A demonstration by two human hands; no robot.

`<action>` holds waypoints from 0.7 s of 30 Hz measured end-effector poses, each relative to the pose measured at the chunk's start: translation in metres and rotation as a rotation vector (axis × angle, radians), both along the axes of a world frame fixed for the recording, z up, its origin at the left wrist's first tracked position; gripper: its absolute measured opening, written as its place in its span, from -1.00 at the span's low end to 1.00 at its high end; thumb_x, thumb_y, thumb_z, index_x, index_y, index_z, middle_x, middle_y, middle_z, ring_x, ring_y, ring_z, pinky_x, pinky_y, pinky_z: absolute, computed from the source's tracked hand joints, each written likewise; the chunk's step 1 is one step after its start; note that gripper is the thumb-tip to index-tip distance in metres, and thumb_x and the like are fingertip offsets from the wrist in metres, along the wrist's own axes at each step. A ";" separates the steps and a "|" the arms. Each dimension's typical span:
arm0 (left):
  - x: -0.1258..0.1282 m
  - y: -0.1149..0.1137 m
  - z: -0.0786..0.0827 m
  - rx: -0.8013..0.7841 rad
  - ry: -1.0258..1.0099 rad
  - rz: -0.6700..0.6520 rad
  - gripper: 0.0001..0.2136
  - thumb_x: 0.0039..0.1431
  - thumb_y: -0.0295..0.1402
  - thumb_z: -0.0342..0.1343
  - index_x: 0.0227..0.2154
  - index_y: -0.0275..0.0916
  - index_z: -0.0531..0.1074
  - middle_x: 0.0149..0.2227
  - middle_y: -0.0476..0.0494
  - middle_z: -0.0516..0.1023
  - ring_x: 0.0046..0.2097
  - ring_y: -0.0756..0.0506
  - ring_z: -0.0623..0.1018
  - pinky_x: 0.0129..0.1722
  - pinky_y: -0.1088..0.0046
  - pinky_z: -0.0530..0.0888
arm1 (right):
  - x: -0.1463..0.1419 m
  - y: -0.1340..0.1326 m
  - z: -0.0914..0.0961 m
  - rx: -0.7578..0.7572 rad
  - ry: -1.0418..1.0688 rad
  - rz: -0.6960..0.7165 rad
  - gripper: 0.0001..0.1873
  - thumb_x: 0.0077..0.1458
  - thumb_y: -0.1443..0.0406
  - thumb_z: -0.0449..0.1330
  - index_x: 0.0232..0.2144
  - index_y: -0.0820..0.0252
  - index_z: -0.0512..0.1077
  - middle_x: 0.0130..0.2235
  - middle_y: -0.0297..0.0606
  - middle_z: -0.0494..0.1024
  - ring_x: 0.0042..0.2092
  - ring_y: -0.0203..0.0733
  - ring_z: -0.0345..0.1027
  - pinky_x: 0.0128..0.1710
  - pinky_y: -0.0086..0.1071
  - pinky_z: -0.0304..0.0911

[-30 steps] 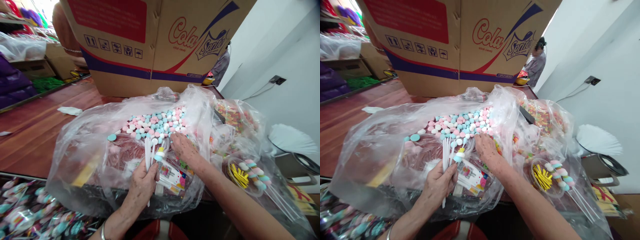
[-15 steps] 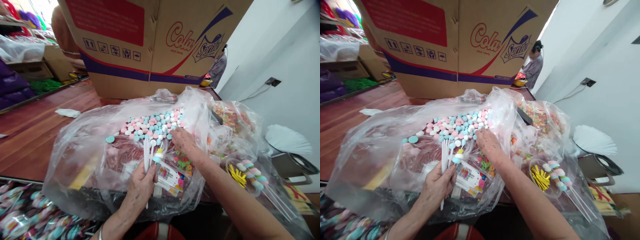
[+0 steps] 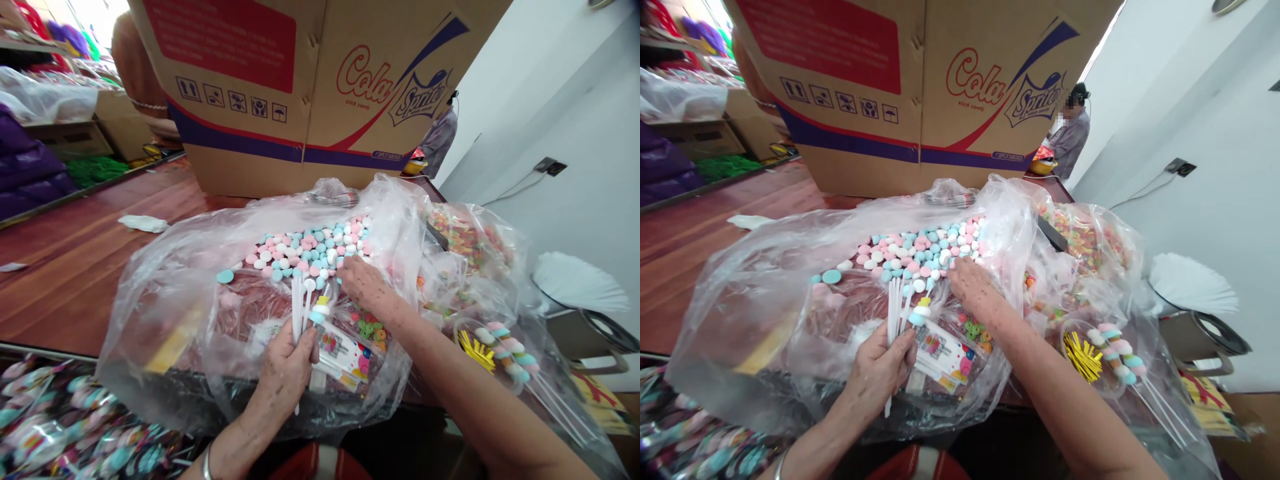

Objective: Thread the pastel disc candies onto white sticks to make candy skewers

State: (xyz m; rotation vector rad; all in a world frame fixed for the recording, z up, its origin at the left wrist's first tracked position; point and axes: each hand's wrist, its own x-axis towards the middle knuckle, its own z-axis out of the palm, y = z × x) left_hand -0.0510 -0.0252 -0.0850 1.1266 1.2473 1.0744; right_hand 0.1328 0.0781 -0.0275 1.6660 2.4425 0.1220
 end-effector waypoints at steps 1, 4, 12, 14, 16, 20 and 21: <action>0.000 0.000 0.000 0.001 0.000 0.001 -0.75 0.17 -0.12 0.12 -0.48 -0.17 0.35 -0.61 0.06 0.41 -0.64 0.02 0.31 -0.67 0.54 0.20 | 0.001 -0.001 0.002 -0.023 0.027 0.007 -0.72 0.26 0.44 0.05 -0.12 0.21 0.53 -0.03 -0.02 0.52 0.06 0.03 0.35 -0.07 -0.25 0.32; 0.000 0.000 0.000 0.002 0.005 0.001 -0.75 0.18 -0.12 0.12 -0.47 -0.16 0.35 -0.61 0.07 0.41 -0.64 0.02 0.32 -0.66 0.54 0.21 | 0.003 -0.005 0.006 -0.083 0.090 -0.008 -0.72 0.24 0.42 0.08 -0.07 0.18 0.51 -0.02 -0.08 0.53 0.04 -0.03 0.38 -0.02 -0.30 0.30; -0.001 -0.001 0.002 -0.006 0.025 -0.006 -0.74 0.19 -0.13 0.12 -0.51 -0.16 0.34 -0.63 0.07 0.38 -0.63 0.01 0.31 -0.66 0.53 0.21 | -0.004 -0.012 0.010 -0.020 0.097 -0.099 -0.68 0.26 0.41 0.05 0.02 0.24 0.43 0.04 -0.02 0.49 0.08 -0.01 0.35 0.03 -0.29 0.27; -0.001 -0.001 0.001 -0.004 0.023 -0.004 -0.75 0.20 -0.13 0.11 -0.50 -0.16 0.34 -0.63 0.07 0.38 -0.63 0.01 0.31 -0.66 0.53 0.21 | -0.007 -0.014 0.010 0.035 0.110 -0.158 -0.67 0.28 0.41 0.02 0.04 0.24 0.42 0.05 -0.01 0.49 0.08 0.00 0.35 0.03 -0.29 0.27; -0.001 -0.002 -0.002 -0.002 0.019 0.000 -0.75 0.21 -0.14 0.11 -0.48 -0.16 0.35 -0.62 0.07 0.39 -0.63 0.02 0.30 -0.65 0.53 0.20 | -0.009 -0.019 0.009 0.011 0.112 -0.179 -0.67 0.28 0.41 0.00 0.03 0.23 0.43 0.04 -0.01 0.50 0.07 0.00 0.36 0.00 -0.29 0.27; -0.001 -0.002 -0.006 -0.001 0.017 -0.005 -0.75 0.23 -0.14 0.09 -0.46 -0.17 0.37 -0.61 0.07 0.40 -0.63 0.03 0.29 -0.65 0.54 0.19 | -0.004 -0.028 0.008 -0.129 0.118 -0.134 -0.71 0.25 0.36 0.05 -0.05 0.20 0.48 -0.01 -0.07 0.54 0.00 -0.03 0.42 -0.08 -0.33 0.28; -0.001 -0.002 -0.007 -0.001 0.018 -0.007 -0.75 0.24 -0.13 0.09 -0.46 -0.17 0.37 -0.60 0.07 0.40 -0.63 0.03 0.28 -0.65 0.54 0.18 | 0.000 -0.029 0.009 -0.148 0.127 -0.124 -0.73 0.23 0.34 0.08 -0.07 0.19 0.49 -0.02 -0.08 0.55 -0.01 -0.04 0.42 -0.09 -0.34 0.27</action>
